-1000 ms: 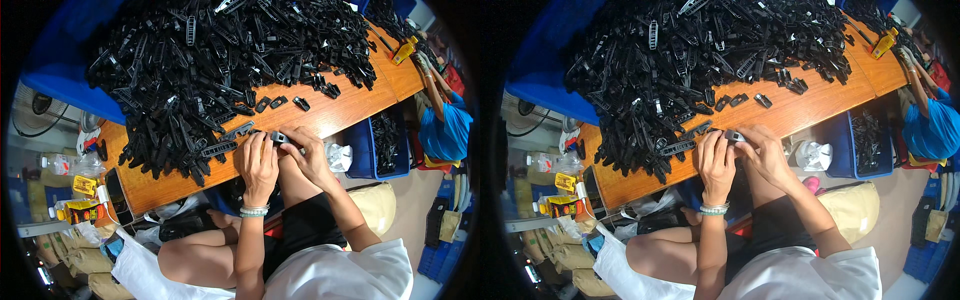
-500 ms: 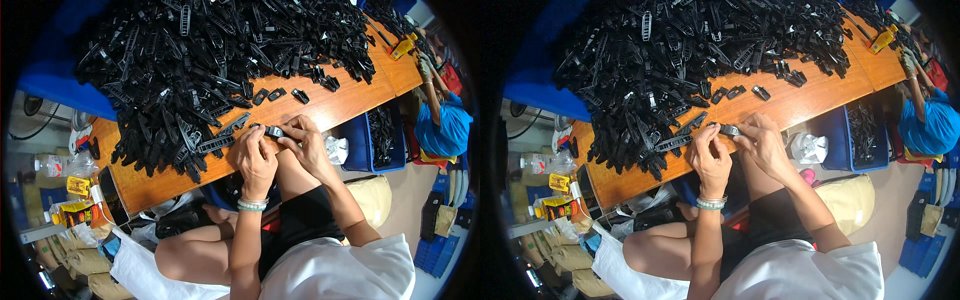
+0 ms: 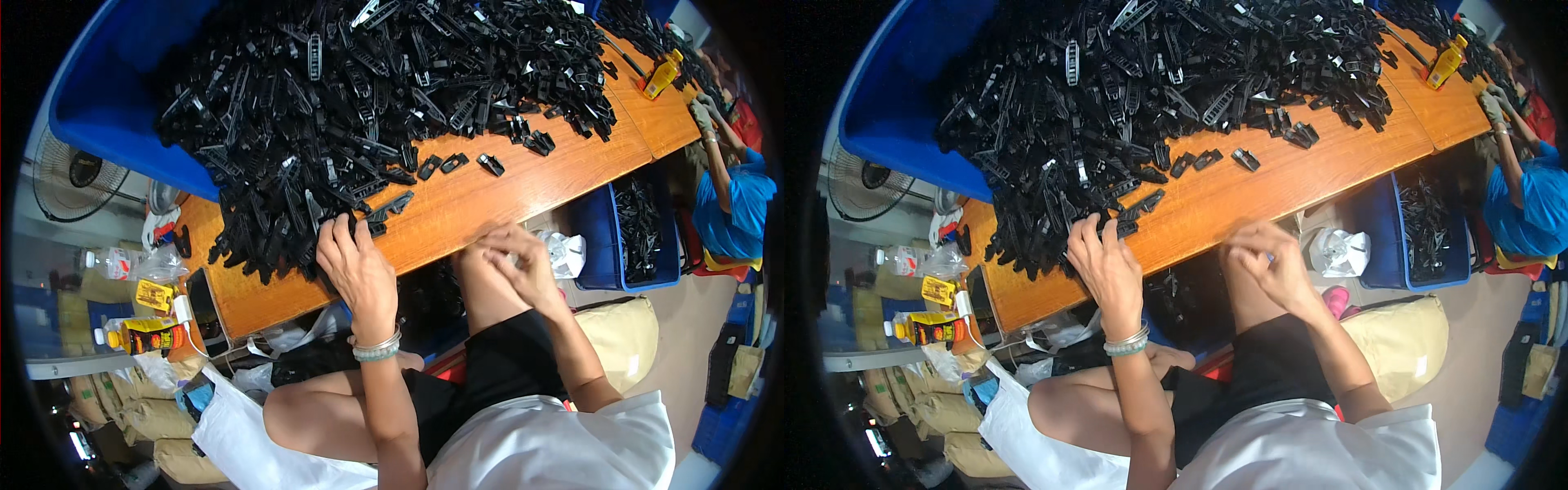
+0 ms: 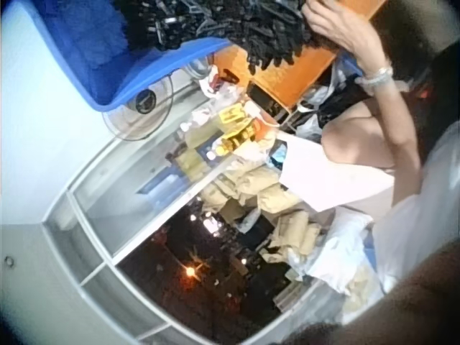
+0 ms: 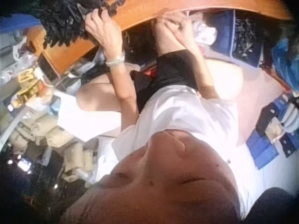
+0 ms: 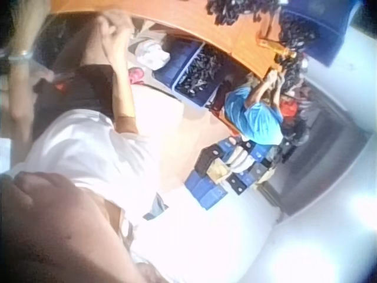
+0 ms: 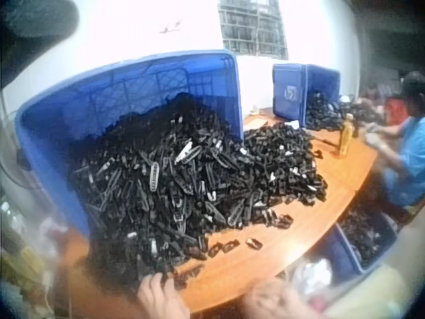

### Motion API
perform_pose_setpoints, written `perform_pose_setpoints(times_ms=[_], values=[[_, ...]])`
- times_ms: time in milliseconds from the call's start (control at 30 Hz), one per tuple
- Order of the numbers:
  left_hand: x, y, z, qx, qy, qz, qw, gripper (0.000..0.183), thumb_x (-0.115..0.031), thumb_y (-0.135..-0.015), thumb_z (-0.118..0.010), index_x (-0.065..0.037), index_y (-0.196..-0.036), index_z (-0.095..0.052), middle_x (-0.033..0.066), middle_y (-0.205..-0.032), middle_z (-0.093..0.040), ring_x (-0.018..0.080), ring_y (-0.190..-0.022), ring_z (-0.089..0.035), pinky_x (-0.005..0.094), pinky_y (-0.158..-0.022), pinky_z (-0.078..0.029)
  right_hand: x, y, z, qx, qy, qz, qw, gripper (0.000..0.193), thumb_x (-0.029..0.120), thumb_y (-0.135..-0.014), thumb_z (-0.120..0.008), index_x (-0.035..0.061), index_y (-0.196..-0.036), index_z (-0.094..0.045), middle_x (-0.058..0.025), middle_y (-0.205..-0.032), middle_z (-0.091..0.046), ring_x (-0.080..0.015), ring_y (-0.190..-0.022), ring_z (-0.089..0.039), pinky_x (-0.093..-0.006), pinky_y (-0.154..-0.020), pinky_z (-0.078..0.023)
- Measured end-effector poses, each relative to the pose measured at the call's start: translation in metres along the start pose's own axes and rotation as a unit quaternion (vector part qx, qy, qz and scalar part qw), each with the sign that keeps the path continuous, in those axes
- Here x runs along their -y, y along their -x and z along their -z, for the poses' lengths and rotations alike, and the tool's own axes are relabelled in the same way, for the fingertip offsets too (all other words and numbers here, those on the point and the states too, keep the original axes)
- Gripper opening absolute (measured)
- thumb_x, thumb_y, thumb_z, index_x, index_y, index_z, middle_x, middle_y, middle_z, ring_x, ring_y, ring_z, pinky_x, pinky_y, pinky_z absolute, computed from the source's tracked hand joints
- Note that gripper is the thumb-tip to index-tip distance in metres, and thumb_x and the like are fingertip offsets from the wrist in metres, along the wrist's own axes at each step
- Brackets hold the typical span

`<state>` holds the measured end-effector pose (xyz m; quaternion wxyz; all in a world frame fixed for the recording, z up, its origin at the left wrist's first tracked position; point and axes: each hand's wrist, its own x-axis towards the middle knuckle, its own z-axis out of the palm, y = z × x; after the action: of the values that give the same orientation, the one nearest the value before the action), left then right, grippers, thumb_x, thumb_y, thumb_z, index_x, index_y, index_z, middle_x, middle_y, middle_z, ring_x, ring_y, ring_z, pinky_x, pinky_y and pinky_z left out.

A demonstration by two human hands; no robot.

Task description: The person sorts through black plastic components on a table and assembles small plastic clips onto them by hand.

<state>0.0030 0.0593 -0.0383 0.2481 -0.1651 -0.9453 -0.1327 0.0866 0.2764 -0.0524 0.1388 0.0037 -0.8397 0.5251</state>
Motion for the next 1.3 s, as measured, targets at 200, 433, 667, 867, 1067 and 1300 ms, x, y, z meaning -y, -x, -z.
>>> perform_pose_setpoints(times_ms=[200,433,667,867,1067,1300], values=[[-0.014,0.002,-0.007,-0.043,0.045,0.000,0.998,0.027,0.002,-0.074,-0.063,0.000,-0.101,-0.057,0.0143,-0.114,-0.055,0.0342,-0.113,-0.047,0.0477,-0.097,-0.036,-0.026,-0.068,0.009,-0.197,0.184,0.059,0.961,0.022,0.006,-0.078,-0.068,0.0007,-0.099,-0.067,-0.0135,-0.097,-0.058,-0.0303,-0.092,-0.056,-0.0393,-0.082,-0.045],[-0.017,0.000,-0.031,-0.066,0.189,-0.041,0.979,0.027,-0.004,-0.077,-0.072,0.000,-0.098,-0.055,0.0140,-0.101,-0.060,0.0335,-0.098,-0.054,0.0439,-0.088,-0.042,-0.041,-0.083,0.004,-0.169,0.262,0.092,0.946,0.027,0.007,-0.077,-0.069,-0.0007,-0.103,-0.065,-0.0145,-0.102,-0.058,-0.0317,-0.100,-0.053,-0.0409,-0.087,-0.042],[-0.016,-0.008,-0.032,-0.039,0.220,-0.055,0.973,0.028,-0.006,-0.078,-0.070,-0.002,-0.101,-0.055,0.0133,-0.107,-0.059,0.0327,-0.103,-0.053,0.0437,-0.089,-0.040,-0.046,-0.083,0.004,-0.192,0.170,0.092,0.962,0.028,0.004,-0.089,-0.060,0.0001,-0.117,-0.061,-0.0127,-0.096,-0.058,-0.0241,-0.088,-0.055,-0.0313,-0.079,-0.045],[-0.017,-0.004,-0.033,-0.042,0.207,-0.089,0.973,0.026,-0.004,-0.076,-0.069,-0.004,-0.099,-0.056,0.0125,-0.106,-0.058,0.0328,-0.105,-0.052,0.0447,-0.089,-0.040,-0.051,-0.081,0.002,-0.192,0.127,0.069,0.971,0.026,0.005,-0.096,-0.052,0.0039,-0.120,-0.061,-0.0130,-0.107,-0.063,-0.0209,-0.094,-0.060,-0.0301,-0.084,-0.046],[-0.012,-0.001,-0.020,-0.027,0.189,-0.138,0.972,0.049,-0.027,-0.076,-0.076,-0.007,-0.117,-0.060,0.0165,-0.133,-0.049,0.0359,-0.122,-0.046,0.0480,-0.100,-0.038,-0.050,-0.085,-0.009,-0.223,0.099,0.080,0.966,0.022,0.004,-0.093,-0.055,0.0039,-0.113,-0.064,-0.0134,-0.091,-0.063,-0.0225,-0.075,-0.057,-0.0318,-0.070,-0.047],[0.001,0.043,-0.026,-0.143,0.032,0.088,0.985,0.057,-0.026,-0.092,-0.060,-0.003,-0.141,-0.041,0.0226,-0.151,-0.027,0.0476,-0.141,-0.017,0.0640,-0.109,-0.015,-0.053,-0.087,0.000,-0.198,0.110,0.069,0.972,0.021,0.006,-0.095,-0.054,0.0035,-0.114,-0.064,-0.0083,-0.083,-0.060,-0.0131,-0.066,-0.053,-0.0266,-0.060,-0.045]])
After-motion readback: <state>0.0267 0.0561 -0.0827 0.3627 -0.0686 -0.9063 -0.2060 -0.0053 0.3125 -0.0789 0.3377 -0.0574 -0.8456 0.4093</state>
